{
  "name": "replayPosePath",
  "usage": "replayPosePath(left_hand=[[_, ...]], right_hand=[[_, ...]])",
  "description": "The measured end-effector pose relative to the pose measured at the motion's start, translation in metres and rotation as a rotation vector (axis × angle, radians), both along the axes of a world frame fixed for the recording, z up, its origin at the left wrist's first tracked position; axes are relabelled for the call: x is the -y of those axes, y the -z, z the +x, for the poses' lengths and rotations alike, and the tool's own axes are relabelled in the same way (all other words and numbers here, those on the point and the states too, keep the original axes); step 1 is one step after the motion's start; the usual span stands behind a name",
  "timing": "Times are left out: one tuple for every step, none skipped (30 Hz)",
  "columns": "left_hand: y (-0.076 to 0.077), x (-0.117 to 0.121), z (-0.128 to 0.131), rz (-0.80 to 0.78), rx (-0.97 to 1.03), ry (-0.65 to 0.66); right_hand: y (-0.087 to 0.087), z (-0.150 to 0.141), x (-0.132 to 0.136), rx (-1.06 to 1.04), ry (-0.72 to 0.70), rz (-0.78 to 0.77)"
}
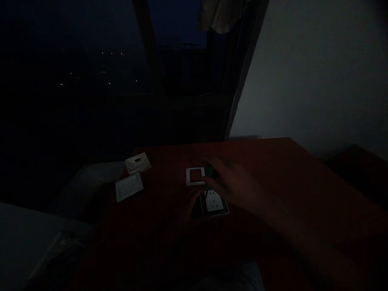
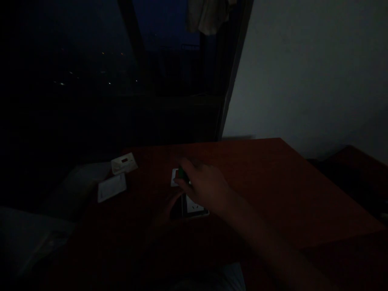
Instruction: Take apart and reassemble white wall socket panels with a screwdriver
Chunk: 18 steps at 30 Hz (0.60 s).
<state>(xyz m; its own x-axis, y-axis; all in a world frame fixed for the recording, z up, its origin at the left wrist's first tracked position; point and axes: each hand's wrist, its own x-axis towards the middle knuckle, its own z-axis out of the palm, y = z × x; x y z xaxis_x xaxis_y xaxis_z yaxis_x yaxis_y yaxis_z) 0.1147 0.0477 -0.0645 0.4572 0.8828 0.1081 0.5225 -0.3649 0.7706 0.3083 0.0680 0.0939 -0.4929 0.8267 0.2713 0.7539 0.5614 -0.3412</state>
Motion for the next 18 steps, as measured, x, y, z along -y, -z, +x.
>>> replayPosePath(left_hand=[[-0.001,0.0,0.0,0.001,-0.002,0.0],[-0.003,0.0,0.0,-0.004,-0.006,0.001],[-0.005,0.0,0.001,-0.012,-0.009,-0.002],[-0.007,0.0,0.001,-0.024,-0.012,-0.005],[-0.01,0.0,0.001,-0.033,-0.014,-0.01],[-0.012,0.0,0.001,-0.04,-0.016,-0.014],[-0.014,0.0,0.001,-0.045,-0.02,-0.012],[-0.016,0.0,0.001,-0.047,-0.021,-0.009],[-0.017,-0.001,0.001,-0.047,-0.021,-0.004],[-0.018,-0.001,0.001,-0.048,-0.023,-0.001],[-0.017,-0.002,0.001,-0.05,-0.025,0.001],[-0.017,-0.002,0.001,-0.053,-0.029,0.001],[-0.016,-0.002,0.001,-0.056,-0.033,0.0],[-0.016,-0.002,0.001,-0.06,-0.037,-0.003],[-0.015,-0.002,0.001,-0.063,-0.041,-0.005],[-0.015,-0.002,0.001,-0.065,-0.044,-0.007],[-0.015,-0.001,0.001,-0.067,-0.045,-0.007],[-0.016,-0.001,0.001,-0.067,-0.045,-0.008]], right_hand=[[0.0,-0.001,0.0,0.042,0.035,0.013],[-0.001,-0.001,-0.001,0.074,0.061,0.024],[-0.001,-0.001,-0.001,0.087,0.074,0.026],[-0.001,-0.001,-0.001,0.074,0.065,0.024],[-0.001,0.0,-0.001,0.037,0.034,0.02],[-0.001,0.0,0.0,-0.013,-0.012,0.017],[-0.001,0.001,0.0,-0.065,-0.06,0.014],[0.0,0.002,0.0,-0.107,-0.101,0.009],[0.0,0.003,-0.001,-0.133,-0.129,0.005],[0.001,0.002,-0.001,-0.139,-0.137,0.004],[0.001,0.002,-0.002,-0.128,-0.124,0.006],[0.001,0.001,-0.002,-0.103,-0.098,0.009],[0.001,0.0,-0.002,-0.07,-0.065,0.014],[0.001,-0.002,-0.002,-0.039,-0.032,0.017],[0.001,-0.003,-0.002,-0.016,-0.003,0.015],[0.0,-0.004,-0.001,-0.011,0.014,0.012],[0.0,-0.004,0.0,-0.021,0.013,0.01],[0.0,-0.004,0.001,-0.042,-0.007,0.007]])
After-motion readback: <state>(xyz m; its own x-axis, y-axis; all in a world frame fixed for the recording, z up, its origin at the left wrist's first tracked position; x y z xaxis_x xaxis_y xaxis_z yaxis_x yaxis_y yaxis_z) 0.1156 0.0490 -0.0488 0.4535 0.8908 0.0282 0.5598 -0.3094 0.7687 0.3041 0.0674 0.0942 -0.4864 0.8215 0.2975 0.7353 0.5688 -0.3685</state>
